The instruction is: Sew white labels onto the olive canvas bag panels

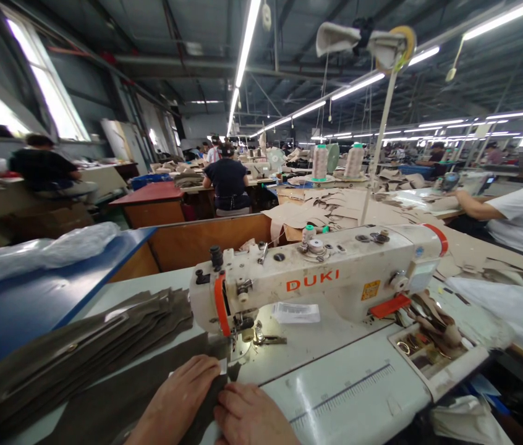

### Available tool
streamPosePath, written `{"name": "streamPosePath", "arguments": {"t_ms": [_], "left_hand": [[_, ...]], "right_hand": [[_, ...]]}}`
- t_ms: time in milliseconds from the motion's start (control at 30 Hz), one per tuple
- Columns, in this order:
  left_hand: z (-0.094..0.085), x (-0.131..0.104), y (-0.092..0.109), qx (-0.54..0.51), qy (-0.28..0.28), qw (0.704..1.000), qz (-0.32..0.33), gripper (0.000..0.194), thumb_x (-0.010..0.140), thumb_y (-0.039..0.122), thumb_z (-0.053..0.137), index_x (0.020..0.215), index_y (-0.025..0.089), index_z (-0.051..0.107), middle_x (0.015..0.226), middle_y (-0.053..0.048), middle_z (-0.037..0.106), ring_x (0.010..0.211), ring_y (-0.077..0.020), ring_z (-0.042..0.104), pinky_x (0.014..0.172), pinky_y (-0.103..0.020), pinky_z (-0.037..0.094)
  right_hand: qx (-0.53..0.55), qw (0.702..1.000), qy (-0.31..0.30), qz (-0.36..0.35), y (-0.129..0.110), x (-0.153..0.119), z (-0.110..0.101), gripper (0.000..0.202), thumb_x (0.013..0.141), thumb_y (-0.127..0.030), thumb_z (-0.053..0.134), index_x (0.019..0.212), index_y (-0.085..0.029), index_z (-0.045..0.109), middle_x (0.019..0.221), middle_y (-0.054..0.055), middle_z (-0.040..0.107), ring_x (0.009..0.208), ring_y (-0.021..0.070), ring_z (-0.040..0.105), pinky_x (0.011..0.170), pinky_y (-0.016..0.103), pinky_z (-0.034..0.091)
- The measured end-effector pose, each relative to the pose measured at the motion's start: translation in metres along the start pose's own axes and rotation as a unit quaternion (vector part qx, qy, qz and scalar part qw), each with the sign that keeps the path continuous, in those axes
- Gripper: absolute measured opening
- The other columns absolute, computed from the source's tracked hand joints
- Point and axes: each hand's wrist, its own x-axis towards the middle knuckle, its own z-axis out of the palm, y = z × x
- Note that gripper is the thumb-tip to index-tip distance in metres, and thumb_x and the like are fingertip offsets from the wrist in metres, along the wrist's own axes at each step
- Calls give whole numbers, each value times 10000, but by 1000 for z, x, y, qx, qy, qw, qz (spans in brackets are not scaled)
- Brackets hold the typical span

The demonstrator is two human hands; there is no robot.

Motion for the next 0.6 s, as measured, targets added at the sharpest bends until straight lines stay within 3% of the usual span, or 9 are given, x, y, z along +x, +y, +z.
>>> {"name": "streamPosePath", "arguments": {"t_ms": [267,600], "left_hand": [[-6,-1,5,6,8,1000,8,363,763,-46,509,1031,179,603,1042,-45,697,1003,-227,648,883,-381,552],[-10,3,8,19,62,998,24,398,695,-72,498,993,179,583,954,-27,703,895,-225,664,801,-369,573]], "right_hand": [[-5,1000,9,-5,0,-1,1,372,891,-335,555,1175,-102,612,1233,124,628,1177,246,531,1002,313,453],[6,1000,-3,4,1,-1,3,384,890,-336,562,1191,-100,598,1258,132,608,1192,252,513,997,327,454]]}}
